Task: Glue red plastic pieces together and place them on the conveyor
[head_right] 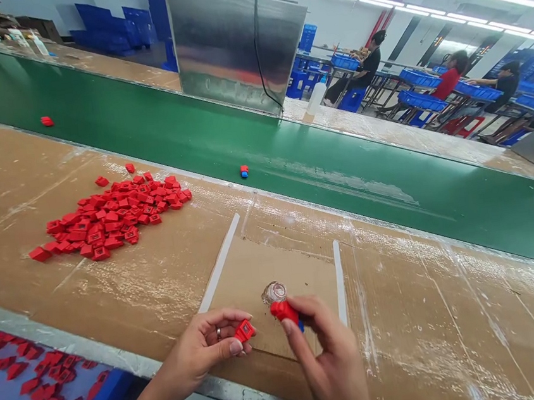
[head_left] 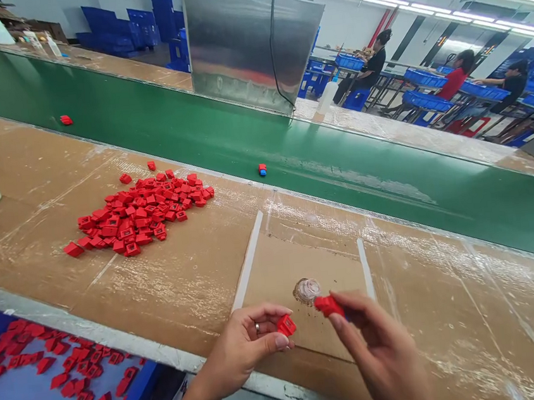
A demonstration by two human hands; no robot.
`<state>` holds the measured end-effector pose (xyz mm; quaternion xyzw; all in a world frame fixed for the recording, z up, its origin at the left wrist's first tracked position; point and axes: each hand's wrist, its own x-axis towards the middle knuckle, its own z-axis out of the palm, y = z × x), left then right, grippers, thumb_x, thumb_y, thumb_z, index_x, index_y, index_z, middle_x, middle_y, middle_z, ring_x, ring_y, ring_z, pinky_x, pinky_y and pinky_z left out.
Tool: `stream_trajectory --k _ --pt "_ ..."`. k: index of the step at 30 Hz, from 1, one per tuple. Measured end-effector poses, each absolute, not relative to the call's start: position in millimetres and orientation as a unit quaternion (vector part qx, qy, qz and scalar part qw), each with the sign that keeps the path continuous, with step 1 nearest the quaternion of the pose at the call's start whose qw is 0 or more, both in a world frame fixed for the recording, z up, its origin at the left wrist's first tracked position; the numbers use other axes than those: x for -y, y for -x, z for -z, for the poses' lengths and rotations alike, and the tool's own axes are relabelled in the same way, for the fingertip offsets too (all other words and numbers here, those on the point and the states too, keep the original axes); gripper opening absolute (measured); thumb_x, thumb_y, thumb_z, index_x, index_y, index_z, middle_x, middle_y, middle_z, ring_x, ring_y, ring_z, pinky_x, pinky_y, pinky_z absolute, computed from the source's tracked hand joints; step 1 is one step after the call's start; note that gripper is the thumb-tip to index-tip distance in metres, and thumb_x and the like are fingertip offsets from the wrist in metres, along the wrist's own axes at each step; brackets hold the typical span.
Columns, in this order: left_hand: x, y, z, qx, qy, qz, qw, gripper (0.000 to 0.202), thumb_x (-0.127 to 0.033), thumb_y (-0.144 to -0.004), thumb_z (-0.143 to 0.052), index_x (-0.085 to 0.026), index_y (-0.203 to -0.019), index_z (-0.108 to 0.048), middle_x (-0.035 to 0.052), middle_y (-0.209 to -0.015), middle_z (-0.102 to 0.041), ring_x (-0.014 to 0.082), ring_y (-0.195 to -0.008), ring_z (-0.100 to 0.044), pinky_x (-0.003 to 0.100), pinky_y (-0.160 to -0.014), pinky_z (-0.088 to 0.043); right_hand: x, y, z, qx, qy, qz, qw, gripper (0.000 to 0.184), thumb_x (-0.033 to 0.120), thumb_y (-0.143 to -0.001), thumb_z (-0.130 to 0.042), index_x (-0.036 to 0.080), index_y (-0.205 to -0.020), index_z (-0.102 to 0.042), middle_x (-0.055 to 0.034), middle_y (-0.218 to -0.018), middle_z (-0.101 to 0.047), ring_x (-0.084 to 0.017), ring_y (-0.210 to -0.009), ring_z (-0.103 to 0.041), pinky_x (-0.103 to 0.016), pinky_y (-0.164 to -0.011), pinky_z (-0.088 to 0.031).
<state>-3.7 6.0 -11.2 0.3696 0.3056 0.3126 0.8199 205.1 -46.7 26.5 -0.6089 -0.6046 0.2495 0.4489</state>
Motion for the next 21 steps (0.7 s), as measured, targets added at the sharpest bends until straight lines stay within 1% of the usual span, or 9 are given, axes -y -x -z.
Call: stream_trajectory --k 4,7,10,15,18,21 --pt "-6.9 2.5 11.3 -0.296 -0.380 -0.322 0.815 0.031 -0.023 -0.078 -0.079 -0.019 -0.107 -0.072 0.0028 -0.093 -0.075 0.0120 -0.086 -0.066 0.023 -0.082 -0.048 64.5 -173.4 -3.6 0.497 0.584 -0.372 0.524 0.023 0.029 -0.096 -0.061 0.024 -0.118 -0.061 -0.0092 -0.112 -0.069 -0.022 -0.101 -0.069 -0.034 -0.088 -0.059" --pt "-7.9 1.5 11.5 -0.288 -0.381 -0.325 0.816 0.031 -0.023 -0.079 -0.078 -0.018 -0.108 -0.070 0.0058 -0.097 -0.076 0.0157 -0.091 -0.066 0.027 -0.087 -0.049 64.5 -161.4 6.2 0.447 0.579 -0.408 0.547 0.024 0.030 -0.095 -0.061 0.022 -0.118 -0.061 -0.0107 -0.113 -0.070 -0.024 -0.101 -0.070 -0.036 -0.087 -0.061" --pt "-8.1 0.9 10.8 -0.302 -0.394 -0.325 0.805 0.031 -0.025 -0.079 -0.077 -0.016 -0.108 -0.070 0.0080 -0.098 -0.076 0.0195 -0.094 -0.067 0.033 -0.090 -0.049 62.7 -157.1 10.0 0.429 0.573 -0.414 0.562 0.025 0.031 -0.095 -0.062 0.020 -0.117 -0.062 -0.0123 -0.112 -0.071 -0.026 -0.100 -0.070 -0.039 -0.087 -0.062" --pt "-7.2 1.1 8.4 -0.316 -0.409 -0.322 0.793 0.029 -0.026 -0.080 -0.077 -0.016 -0.107 -0.071 0.0071 -0.094 -0.075 0.0184 -0.089 -0.067 0.031 -0.087 -0.051 66.0 -155.0 15.9 0.434 0.567 -0.408 0.569 0.024 0.030 -0.096 -0.061 0.021 -0.118 -0.061 -0.0124 -0.115 -0.069 -0.025 -0.104 -0.069 -0.038 -0.088 -0.061" --pt "-6.8 1.3 7.5 -0.313 -0.413 -0.319 0.794 0.029 -0.026 -0.080 -0.076 -0.016 -0.107 -0.071 0.0084 -0.096 -0.076 0.0201 -0.091 -0.068 0.034 -0.089 -0.051 68.1 -155.2 19.2 0.438 0.570 -0.410 0.561 0.024 0.030 -0.096 -0.061 0.022 -0.119 -0.060 -0.0117 -0.117 -0.068 -0.025 -0.105 -0.068 -0.039 -0.089 -0.061" --pt "-6.6 1.4 6.7 -0.313 -0.416 -0.318 0.792 0.029 -0.026 -0.081 -0.076 -0.015 -0.107 -0.071 0.0086 -0.097 -0.075 0.0196 -0.091 -0.067 0.033 -0.089 -0.051 68.9 -155.8 21.1 0.452 0.576 -0.401 0.550 0.024 0.030 -0.096 -0.060 0.022 -0.119 -0.060 -0.0118 -0.116 -0.068 -0.025 -0.103 -0.069 -0.039 -0.089 -0.061"
